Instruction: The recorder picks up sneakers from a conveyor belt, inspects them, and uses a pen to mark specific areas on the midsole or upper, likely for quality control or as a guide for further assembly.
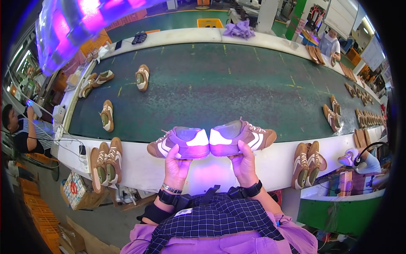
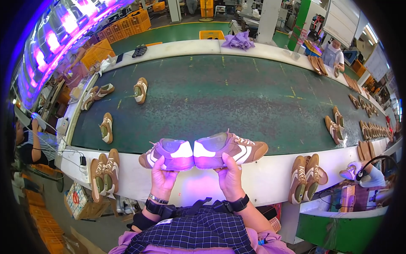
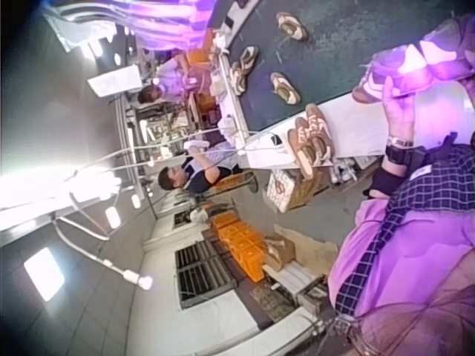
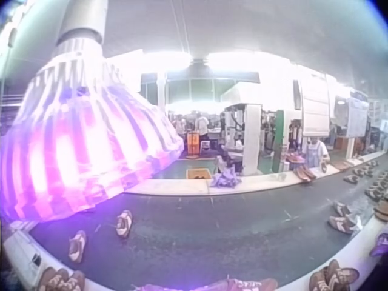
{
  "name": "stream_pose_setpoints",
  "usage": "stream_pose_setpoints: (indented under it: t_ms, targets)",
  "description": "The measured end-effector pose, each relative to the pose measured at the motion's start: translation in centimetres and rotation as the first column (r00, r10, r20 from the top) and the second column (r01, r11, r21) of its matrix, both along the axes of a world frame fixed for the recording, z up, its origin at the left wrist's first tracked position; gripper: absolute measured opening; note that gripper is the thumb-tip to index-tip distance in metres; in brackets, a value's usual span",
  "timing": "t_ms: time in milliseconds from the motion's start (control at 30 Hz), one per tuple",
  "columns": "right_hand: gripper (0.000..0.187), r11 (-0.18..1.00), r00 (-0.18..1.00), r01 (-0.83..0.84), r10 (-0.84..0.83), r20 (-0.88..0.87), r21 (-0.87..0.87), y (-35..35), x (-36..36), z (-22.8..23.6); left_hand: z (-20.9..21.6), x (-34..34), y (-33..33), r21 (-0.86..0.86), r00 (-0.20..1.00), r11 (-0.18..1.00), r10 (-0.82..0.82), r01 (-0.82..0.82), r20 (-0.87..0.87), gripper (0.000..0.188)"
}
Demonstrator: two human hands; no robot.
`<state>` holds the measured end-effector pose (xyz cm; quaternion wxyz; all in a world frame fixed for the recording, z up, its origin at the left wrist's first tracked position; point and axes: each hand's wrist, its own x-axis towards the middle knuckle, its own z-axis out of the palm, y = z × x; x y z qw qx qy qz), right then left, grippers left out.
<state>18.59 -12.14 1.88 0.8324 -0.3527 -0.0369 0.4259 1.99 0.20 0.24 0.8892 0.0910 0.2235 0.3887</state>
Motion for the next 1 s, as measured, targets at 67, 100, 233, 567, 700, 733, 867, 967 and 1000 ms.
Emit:
stream_pose_setpoints:
  t_ms: [67, 100, 233, 567, 700, 733, 867, 967, 1000]
  targets:
    - [0.038, 1.0, 1.0, 0.002, -0.002, 0.01, -0.003, 0.0, -0.1, 0.0, -0.4, -0.1, 0.0, -0.014, 1.0, 1.0, 0.018, -0.019, -0.015, 0.054]
    - [0.038, 1.0, 1.0, 0.001, -0.001, 0.01, -0.004, 0.0, -0.1, 0.0, -0.5, -0.1, 0.0, -0.015, 1.0, 1.0, 0.019, -0.02, -0.015, 0.054]
    - [0.036, 1.0, 1.0, -0.008, 0.008, 0.011, -0.017, -0.2, -0.2, -0.4, -1.1, -0.5, 0.0, 0.0, 0.999, 1.0, 0.024, -0.024, -0.04, 0.051]
    - [0.043, 0.993, 0.988, -0.011, 0.03, 0.154, -0.12, -0.8, 0.3, -0.5, -1.1, -1.1, 0.1, 0.15, 0.987, 0.988, 0.052, -0.029, -0.15, 0.052]
    - [0.044, 0.993, 0.976, -0.018, 0.043, 0.215, -0.118, -0.1, 0.5, -0.6, -1.4, -1.6, 0.7, 0.168, 0.984, 0.985, 0.05, -0.022, -0.168, 0.052]
    - [0.044, 0.989, 0.973, -0.049, 0.079, 0.216, -0.141, 0.1, 0.6, -0.8, -1.6, -1.8, 0.8, 0.145, 0.986, 0.989, 0.029, -0.006, -0.163, 0.052]
    - [0.048, 0.984, 0.984, -0.174, 0.176, 0.043, -0.047, 0.9, 0.8, -2.3, -3.2, -3.0, 0.7, 0.044, 0.984, 0.999, 0.007, 0.001, -0.176, 0.05]
    - [0.049, 0.96, 0.956, -0.28, 0.277, -0.092, -0.016, 0.4, 0.0, -3.8, -6.5, -4.0, 1.5, -0.085, 0.998, 0.996, -0.013, 0.008, -0.061, 0.048]
    - [0.049, 0.953, 0.949, -0.3, 0.295, -0.111, -0.035, -0.2, 0.0, -5.3, -7.9, -4.4, 2.8, -0.06, 0.999, 0.998, -0.023, 0.02, -0.048, 0.044]
